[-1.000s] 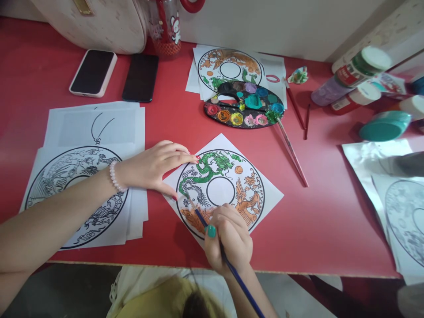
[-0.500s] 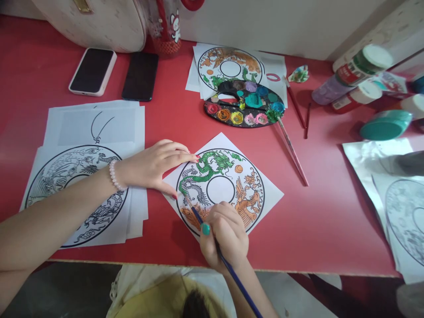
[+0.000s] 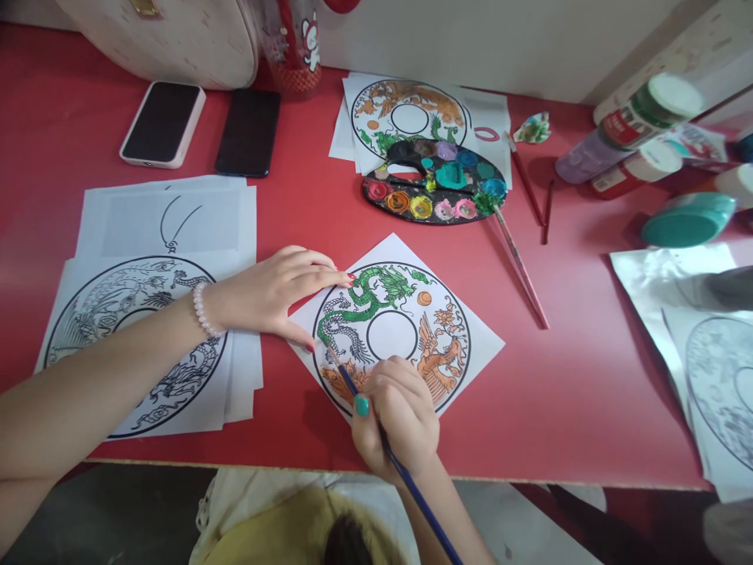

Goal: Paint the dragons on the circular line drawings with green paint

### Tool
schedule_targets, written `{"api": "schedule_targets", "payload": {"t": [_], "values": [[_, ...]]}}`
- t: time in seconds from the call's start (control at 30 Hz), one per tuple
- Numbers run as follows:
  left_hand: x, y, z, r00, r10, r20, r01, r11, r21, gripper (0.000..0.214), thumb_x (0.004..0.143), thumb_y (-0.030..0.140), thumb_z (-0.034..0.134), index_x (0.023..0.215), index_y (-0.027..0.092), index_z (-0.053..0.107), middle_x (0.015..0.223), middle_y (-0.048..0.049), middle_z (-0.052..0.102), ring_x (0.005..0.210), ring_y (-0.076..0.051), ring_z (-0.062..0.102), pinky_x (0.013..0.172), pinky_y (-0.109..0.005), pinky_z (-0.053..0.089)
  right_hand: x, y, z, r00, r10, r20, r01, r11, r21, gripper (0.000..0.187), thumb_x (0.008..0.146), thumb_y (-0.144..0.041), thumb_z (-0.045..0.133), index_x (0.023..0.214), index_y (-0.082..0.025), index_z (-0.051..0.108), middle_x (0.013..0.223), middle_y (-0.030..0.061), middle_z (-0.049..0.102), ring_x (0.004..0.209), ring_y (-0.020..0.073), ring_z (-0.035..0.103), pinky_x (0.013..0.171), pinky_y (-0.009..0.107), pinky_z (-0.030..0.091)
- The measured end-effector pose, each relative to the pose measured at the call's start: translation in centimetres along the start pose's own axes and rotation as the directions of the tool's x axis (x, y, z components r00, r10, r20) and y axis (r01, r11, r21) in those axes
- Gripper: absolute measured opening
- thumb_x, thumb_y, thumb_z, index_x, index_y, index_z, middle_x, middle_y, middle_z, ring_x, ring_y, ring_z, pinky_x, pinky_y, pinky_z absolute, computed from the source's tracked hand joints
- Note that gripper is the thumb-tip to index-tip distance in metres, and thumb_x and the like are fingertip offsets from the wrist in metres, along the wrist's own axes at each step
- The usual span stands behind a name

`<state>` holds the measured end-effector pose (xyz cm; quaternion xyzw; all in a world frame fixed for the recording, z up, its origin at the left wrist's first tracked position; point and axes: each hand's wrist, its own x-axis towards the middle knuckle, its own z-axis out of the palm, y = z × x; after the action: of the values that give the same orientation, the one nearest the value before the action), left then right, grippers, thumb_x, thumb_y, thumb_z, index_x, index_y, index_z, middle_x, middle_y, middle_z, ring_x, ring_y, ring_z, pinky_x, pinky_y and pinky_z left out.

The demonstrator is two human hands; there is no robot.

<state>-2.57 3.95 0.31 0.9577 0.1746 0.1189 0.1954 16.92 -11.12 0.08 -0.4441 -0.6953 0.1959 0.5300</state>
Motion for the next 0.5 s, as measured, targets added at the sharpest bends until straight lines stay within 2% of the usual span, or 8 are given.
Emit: {"api": "schedule_targets", "payload": {"t": [0.33,0.5], "values": [[-0.02,-0.03,0.04,1.000,-0.003,-0.004,0.003,1.000,-0.006,0.082,0.073,0.063,0.069,0.135,0.017,0.040,0.125,-0.0126,0.056,0.116,-0.026,0.048,0.097,-0.036,0.032,-0.35,-0.16,-0.14,0.992,0.029,-0.123,-0.039,0.996,-0.080,0.023,0.082,-0.005,0.043,0.064,-0.019,0.041,0.057,-0.0013,0.038,0.051,0.0113,0.039,0.048,0.028,0.032],[0.03,0.01,0.00,1.000,0.002,-0.009,-0.002,1.000,-0.007,0.083,0.071,0.064,0.069,0.134,0.017,0.041,0.124,-0.0126,0.057,0.116,-0.027,0.049,0.096,-0.036,0.032,-0.33,-0.18,-0.15,0.991,0.016,-0.133,-0.028,0.996,-0.088,0.024,0.083,-0.007,0.043,0.063,-0.020,0.041,0.055,-0.0018,0.039,0.049,0.0119,0.040,0.048,0.028,0.032]]}}
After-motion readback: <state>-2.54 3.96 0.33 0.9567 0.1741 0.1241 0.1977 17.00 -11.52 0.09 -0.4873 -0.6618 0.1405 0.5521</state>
